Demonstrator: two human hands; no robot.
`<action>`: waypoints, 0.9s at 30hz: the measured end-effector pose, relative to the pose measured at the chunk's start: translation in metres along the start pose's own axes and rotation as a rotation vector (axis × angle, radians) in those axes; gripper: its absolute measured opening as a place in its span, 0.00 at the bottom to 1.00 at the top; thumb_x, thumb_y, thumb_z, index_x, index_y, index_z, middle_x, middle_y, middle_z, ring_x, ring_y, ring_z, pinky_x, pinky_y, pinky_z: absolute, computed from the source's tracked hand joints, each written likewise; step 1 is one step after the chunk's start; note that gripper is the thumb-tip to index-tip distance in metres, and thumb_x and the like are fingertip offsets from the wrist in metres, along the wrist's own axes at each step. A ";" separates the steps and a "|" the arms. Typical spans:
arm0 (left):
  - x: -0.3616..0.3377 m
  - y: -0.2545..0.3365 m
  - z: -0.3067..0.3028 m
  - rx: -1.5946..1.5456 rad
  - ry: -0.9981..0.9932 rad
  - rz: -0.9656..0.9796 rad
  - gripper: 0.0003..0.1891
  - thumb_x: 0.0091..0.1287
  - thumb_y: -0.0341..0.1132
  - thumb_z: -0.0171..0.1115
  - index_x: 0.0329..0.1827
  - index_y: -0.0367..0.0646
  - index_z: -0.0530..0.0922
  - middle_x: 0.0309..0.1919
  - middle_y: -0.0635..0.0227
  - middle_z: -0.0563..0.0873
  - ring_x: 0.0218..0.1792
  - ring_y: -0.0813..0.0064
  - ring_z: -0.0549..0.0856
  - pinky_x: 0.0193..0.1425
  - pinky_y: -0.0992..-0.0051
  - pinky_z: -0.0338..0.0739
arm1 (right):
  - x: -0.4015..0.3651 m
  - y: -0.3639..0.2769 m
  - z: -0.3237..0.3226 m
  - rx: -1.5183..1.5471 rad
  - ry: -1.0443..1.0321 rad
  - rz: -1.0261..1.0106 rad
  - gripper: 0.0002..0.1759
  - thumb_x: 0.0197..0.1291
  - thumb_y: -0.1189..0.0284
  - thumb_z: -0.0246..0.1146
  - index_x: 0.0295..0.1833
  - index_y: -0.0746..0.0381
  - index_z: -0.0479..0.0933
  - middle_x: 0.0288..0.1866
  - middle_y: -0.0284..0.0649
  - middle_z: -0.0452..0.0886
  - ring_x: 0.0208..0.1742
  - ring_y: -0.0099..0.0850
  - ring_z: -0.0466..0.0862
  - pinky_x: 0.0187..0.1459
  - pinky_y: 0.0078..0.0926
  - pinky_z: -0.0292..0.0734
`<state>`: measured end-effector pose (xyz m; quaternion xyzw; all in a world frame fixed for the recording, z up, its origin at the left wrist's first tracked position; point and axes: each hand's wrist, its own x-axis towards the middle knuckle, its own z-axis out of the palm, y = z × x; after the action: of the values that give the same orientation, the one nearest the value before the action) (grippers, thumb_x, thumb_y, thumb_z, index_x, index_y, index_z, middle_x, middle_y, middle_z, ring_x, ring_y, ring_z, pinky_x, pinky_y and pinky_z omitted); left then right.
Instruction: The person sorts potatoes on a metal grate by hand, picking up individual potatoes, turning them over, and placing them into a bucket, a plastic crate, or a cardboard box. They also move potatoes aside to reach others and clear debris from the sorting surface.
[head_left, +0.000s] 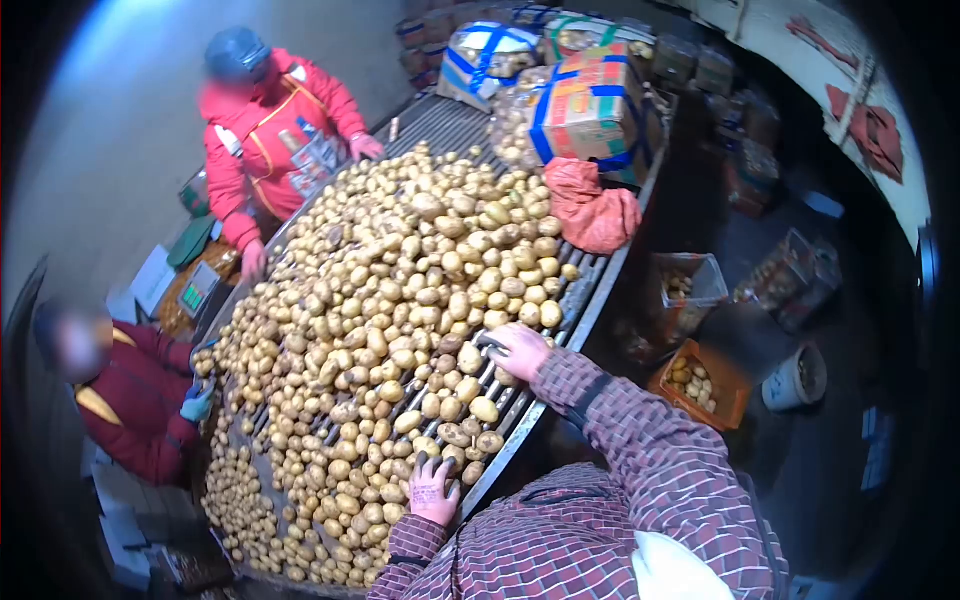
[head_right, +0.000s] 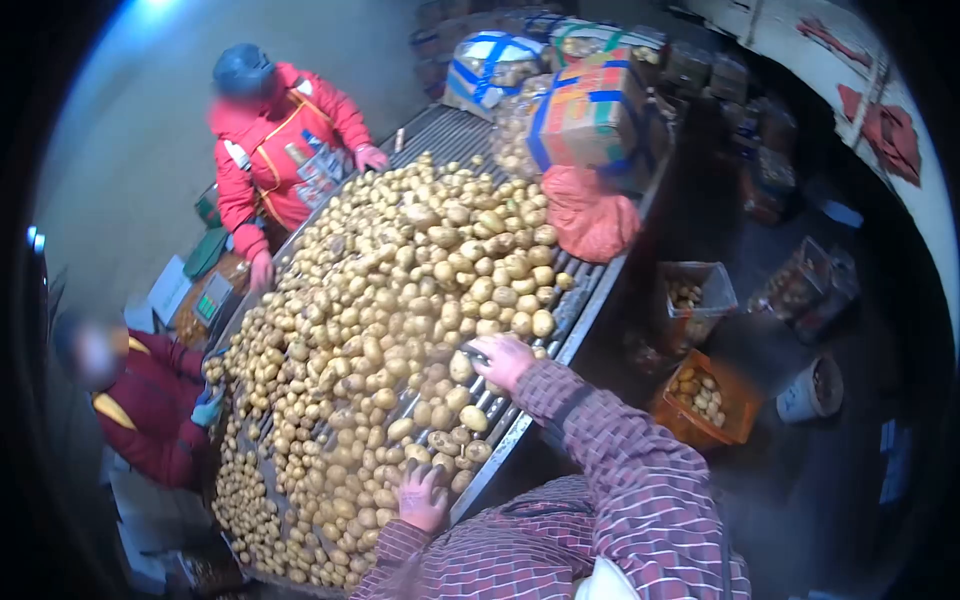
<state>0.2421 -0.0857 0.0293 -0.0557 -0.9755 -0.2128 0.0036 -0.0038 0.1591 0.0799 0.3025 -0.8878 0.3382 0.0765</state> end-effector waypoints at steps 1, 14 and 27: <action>-0.005 -0.001 0.001 -0.020 0.010 -0.012 0.27 0.53 0.37 0.68 0.59 0.49 0.77 0.63 0.61 0.74 0.68 0.50 0.66 0.71 0.53 0.61 | 0.024 0.009 0.026 -0.007 -0.011 -0.050 0.18 0.55 0.65 0.64 0.52 0.56 0.79 0.46 0.42 0.82 0.52 0.40 0.80 0.55 0.39 0.74; -0.022 0.017 0.012 -0.221 0.206 -0.328 0.17 0.57 0.35 0.64 0.51 0.48 0.82 0.62 0.64 0.78 0.65 0.53 0.71 0.71 0.57 0.63 | 0.049 -0.012 0.100 0.069 -0.676 -0.099 0.28 0.53 0.55 0.66 0.56 0.58 0.74 0.52 0.50 0.80 0.56 0.45 0.79 0.57 0.40 0.74; -0.018 0.047 0.009 -2.088 0.694 -0.647 0.31 0.71 0.61 0.46 0.71 0.54 0.65 0.63 0.57 0.74 0.64 0.51 0.73 0.60 0.46 0.73 | 0.031 -0.049 0.077 0.502 -0.777 -0.270 0.27 0.57 0.59 0.66 0.59 0.62 0.76 0.55 0.47 0.80 0.56 0.43 0.80 0.58 0.36 0.75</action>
<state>0.2657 -0.0411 0.0397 0.2837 -0.2383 -0.9132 0.1698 0.0050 0.0656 0.0595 0.5280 -0.6945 0.3911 -0.2931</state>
